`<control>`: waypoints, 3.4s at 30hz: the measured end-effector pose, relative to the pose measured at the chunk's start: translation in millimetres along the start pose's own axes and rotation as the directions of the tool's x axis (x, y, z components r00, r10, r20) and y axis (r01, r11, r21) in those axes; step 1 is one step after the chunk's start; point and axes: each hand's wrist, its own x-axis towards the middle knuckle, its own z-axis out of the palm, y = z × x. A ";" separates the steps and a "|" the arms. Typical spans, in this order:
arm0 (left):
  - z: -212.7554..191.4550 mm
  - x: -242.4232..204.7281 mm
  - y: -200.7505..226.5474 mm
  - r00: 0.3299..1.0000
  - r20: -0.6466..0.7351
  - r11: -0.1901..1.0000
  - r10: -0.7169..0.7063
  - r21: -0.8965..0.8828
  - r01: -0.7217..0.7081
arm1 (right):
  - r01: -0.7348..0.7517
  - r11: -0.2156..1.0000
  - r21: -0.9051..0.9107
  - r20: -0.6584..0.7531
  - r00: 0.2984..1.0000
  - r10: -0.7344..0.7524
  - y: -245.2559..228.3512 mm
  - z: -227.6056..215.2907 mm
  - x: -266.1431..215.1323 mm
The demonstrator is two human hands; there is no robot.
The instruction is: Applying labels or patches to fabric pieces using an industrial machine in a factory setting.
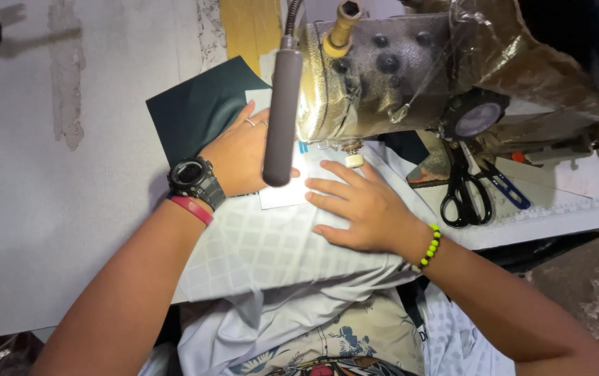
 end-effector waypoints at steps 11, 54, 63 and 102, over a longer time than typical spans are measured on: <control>5.8 -33.9 58.3 0.863 0.150 0.727 -0.482 -0.481 0.489 | -0.030 0.985 -0.169 0.031 0.999 0.036 -12.0 -8.5 2.2; 57.7 -43.3 27.3 0.838 -0.459 0.951 0.297 0.217 -0.218 | -0.138 0.987 -0.086 0.044 0.989 0.142 -15.7 -7.8 -5.7; 69.2 -41.8 19.1 0.808 -0.489 0.940 0.330 0.252 -0.231 | -0.141 0.987 -0.078 0.038 0.989 0.145 -15.6 -9.0 -5.5; 76.3 -24.0 -4.1 0.836 -0.452 0.947 0.312 0.221 -0.234 | -0.085 0.968 -0.234 0.099 0.989 0.110 5.3 5.9 8.9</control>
